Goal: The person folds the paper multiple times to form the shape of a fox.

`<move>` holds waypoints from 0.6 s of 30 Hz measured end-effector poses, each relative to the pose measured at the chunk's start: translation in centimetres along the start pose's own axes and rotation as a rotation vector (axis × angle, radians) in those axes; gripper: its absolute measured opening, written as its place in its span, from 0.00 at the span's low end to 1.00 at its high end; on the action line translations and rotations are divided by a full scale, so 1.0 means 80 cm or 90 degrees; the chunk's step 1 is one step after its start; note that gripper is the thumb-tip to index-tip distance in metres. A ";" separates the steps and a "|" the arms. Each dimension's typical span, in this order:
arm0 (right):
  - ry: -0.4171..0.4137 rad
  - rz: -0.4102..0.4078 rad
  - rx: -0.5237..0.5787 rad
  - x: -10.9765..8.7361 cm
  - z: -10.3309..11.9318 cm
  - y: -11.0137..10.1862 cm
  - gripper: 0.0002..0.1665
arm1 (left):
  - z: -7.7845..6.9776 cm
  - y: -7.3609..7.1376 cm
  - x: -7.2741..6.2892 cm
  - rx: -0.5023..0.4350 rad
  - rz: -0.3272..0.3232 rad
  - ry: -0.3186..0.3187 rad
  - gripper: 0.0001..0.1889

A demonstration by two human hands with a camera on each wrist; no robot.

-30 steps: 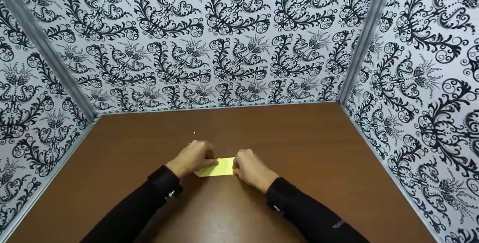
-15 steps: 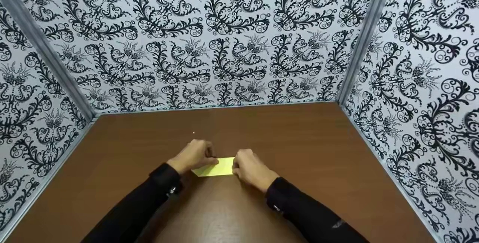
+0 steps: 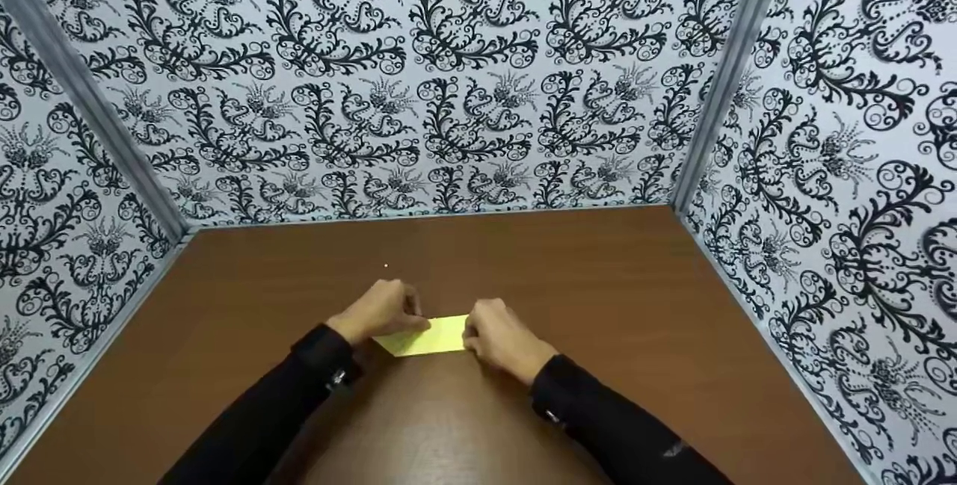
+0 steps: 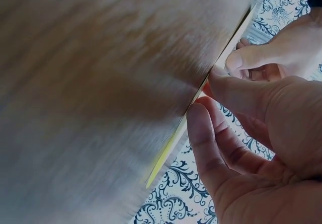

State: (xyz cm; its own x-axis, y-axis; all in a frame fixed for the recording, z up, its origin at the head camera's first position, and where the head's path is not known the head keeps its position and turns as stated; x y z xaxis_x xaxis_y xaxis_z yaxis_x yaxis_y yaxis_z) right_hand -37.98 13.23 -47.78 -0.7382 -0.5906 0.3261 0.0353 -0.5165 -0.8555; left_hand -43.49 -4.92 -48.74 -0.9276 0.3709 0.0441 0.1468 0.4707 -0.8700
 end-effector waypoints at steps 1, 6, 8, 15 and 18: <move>0.002 0.001 0.003 0.000 0.000 0.000 0.05 | 0.004 -0.004 -0.002 -0.002 0.000 -0.004 0.11; 0.019 0.015 0.023 -0.001 -0.001 0.002 0.04 | 0.037 -0.026 -0.017 -0.010 -0.004 -0.048 0.12; 0.019 0.014 0.024 -0.001 0.000 0.002 0.03 | 0.050 -0.033 -0.023 -0.019 -0.003 -0.068 0.12; 0.000 -0.005 0.012 -0.001 0.001 -0.002 0.04 | 0.067 -0.039 -0.036 -0.018 0.030 -0.086 0.14; 0.000 -0.004 0.011 0.000 0.001 0.001 0.04 | 0.071 -0.036 -0.038 -0.012 0.038 -0.092 0.14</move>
State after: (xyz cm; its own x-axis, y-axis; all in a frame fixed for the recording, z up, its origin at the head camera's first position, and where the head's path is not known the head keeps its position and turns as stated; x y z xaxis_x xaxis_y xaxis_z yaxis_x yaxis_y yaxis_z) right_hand -37.90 13.17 -47.81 -0.7386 -0.5869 0.3319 0.0422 -0.5315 -0.8460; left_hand -43.07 -11.92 -49.16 -0.9567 0.2798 -0.0798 0.2081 0.4663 -0.8598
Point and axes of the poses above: each hand's wrist, its own x-axis towards the middle knuckle, its own y-axis out of the palm, z = x × y, the point moved 9 cm from there along x, towards the middle knuckle, and after that the axes turned 1 degree about -y, right-handed, at the moved point
